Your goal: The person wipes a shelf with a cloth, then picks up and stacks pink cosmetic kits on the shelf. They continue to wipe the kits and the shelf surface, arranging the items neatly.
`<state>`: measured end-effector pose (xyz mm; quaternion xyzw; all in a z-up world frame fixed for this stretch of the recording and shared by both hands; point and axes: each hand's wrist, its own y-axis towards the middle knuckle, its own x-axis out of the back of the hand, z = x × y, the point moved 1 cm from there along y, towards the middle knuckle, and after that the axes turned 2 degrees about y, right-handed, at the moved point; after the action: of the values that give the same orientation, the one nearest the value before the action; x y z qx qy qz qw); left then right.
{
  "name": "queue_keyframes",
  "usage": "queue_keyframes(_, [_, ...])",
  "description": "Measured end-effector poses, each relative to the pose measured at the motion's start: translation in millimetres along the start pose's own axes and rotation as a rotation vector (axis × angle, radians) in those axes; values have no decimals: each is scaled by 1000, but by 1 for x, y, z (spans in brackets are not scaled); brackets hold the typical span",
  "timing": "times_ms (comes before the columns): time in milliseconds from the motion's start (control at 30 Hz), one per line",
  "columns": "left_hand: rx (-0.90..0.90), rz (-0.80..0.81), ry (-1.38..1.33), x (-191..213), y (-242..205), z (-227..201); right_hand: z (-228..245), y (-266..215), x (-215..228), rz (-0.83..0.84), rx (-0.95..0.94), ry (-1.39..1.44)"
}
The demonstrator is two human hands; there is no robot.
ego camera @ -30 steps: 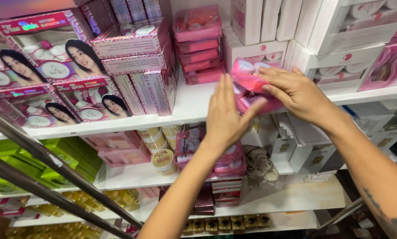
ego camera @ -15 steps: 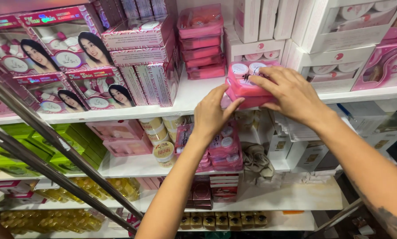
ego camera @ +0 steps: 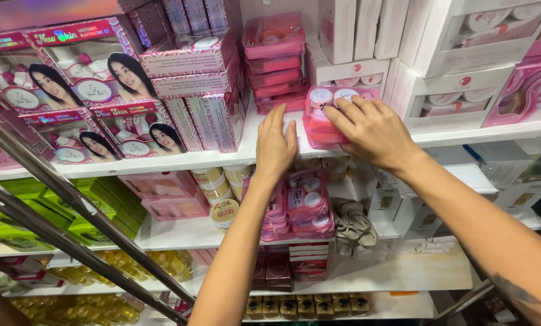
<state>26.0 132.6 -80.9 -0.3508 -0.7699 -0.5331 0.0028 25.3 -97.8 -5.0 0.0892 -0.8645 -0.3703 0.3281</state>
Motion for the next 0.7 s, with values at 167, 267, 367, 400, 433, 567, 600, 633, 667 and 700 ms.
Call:
queue_keyframes(167, [-94,-131,50,3,19,14,-1,14,-2,-73,21,127])
queue_keyframes(267, [-33,-189,27,2,33,27,-3,39,4,-197,-3,130])
queue_keyframes(367, [18,-196,88,-3,43,30,-10,82,10,-312,19,129])
queue_keyframes(400, [16,-195,87,-9,48,32,-11,98,10,-312,17,126])
queue_keyframes(433, [-43,-215,115,-14,54,34,-12,115,10,-355,36,85])
queue_keyframes(567, [-179,-266,303,-29,81,39,-32,171,-23,-381,58,-3])
queue_keyframes(600, [-181,-268,302,-28,87,38,-37,180,-37,-383,58,-6])
queue_keyframes(633, [-157,-202,366,-27,94,38,-43,190,-51,-330,32,9])
queue_keyframes(667, [-134,-137,429,-26,101,37,-49,201,-66,-277,7,23])
queue_keyframes(700, [-133,-140,430,-27,105,40,-52,207,-77,-279,10,22])
